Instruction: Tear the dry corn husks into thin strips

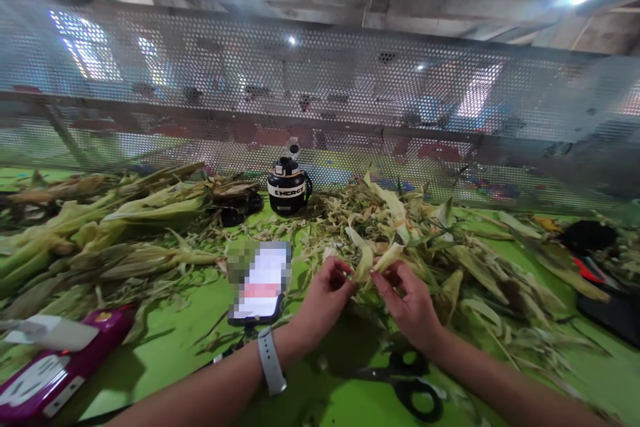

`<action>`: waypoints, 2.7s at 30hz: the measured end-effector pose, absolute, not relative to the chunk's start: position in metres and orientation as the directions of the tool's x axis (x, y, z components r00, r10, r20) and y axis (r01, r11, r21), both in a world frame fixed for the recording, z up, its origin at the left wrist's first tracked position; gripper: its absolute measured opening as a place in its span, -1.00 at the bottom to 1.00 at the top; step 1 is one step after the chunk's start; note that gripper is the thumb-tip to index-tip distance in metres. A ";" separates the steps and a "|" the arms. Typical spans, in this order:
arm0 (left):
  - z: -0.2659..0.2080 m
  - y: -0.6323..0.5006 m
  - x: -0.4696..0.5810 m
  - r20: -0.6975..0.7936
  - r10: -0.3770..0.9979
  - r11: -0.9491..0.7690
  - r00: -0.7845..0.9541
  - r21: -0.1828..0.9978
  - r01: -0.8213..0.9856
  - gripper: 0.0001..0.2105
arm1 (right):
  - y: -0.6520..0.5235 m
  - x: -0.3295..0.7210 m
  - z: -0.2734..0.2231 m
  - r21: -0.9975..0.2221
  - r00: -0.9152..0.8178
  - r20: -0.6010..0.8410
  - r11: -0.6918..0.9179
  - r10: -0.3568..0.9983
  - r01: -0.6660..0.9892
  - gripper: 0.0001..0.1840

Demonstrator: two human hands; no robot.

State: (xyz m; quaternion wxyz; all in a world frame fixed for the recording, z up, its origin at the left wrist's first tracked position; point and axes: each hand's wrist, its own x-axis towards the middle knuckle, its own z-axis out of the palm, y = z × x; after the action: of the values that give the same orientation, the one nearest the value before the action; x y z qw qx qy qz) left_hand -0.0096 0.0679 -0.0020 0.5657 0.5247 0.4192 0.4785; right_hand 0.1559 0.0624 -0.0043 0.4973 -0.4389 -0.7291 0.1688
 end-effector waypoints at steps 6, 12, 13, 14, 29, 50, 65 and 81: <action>-0.001 0.069 -0.010 0.039 0.985 -0.022 0.171 0.995 -0.100 -0.86 | 0.061 0.156 -0.005 -0.785 -0.119 0.489 0.495 0.864 0.372 -0.82; -0.002 0.068 -0.009 -0.116 0.970 0.154 0.216 0.973 -0.170 -0.82 | 0.057 0.155 -0.003 -0.687 -0.167 0.579 0.588 0.798 0.427 -0.88; -0.003 0.068 -0.009 -0.139 0.966 0.177 0.216 0.970 -0.168 -0.82 | 0.057 0.155 -0.003 -0.669 -0.177 0.586 0.595 0.791 0.446 -0.90; -0.003 0.068 -0.009 -0.150 0.964 0.186 0.218 0.970 -0.155 -0.83 | 0.057 0.155 -0.003 -0.660 -0.186 0.586 0.598 0.788 0.455 -0.91; -0.004 0.066 -0.012 -0.079 0.912 0.098 0.402 0.995 -0.027 -0.77 | 0.063 0.154 0.009 -0.554 -0.211 0.638 0.632 0.740 0.542 -0.88; 0.002 0.057 -0.010 -0.121 0.870 0.133 0.478 0.991 0.010 -0.63 | 0.061 0.153 0.010 -0.511 -0.164 0.648 0.584 0.744 0.631 -0.80; -0.004 0.050 -0.004 0.055 0.884 -0.098 0.465 0.993 0.070 -0.74 | 0.052 0.153 0.006 -0.496 -0.284 0.635 0.660 0.719 0.564 -0.75; 0.005 0.049 -0.005 -0.023 0.903 0.045 0.429 0.998 -0.043 -0.69 | 0.064 0.145 0.013 -0.963 -0.032 0.240 0.242 0.970 0.119 -0.72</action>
State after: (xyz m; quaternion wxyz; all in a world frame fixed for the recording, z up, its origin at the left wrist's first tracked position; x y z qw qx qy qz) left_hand -0.0051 0.0495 0.0054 0.6189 0.5757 0.3737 0.3819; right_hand 0.1449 0.0642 0.0130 0.5211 -0.4607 -0.5913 0.4082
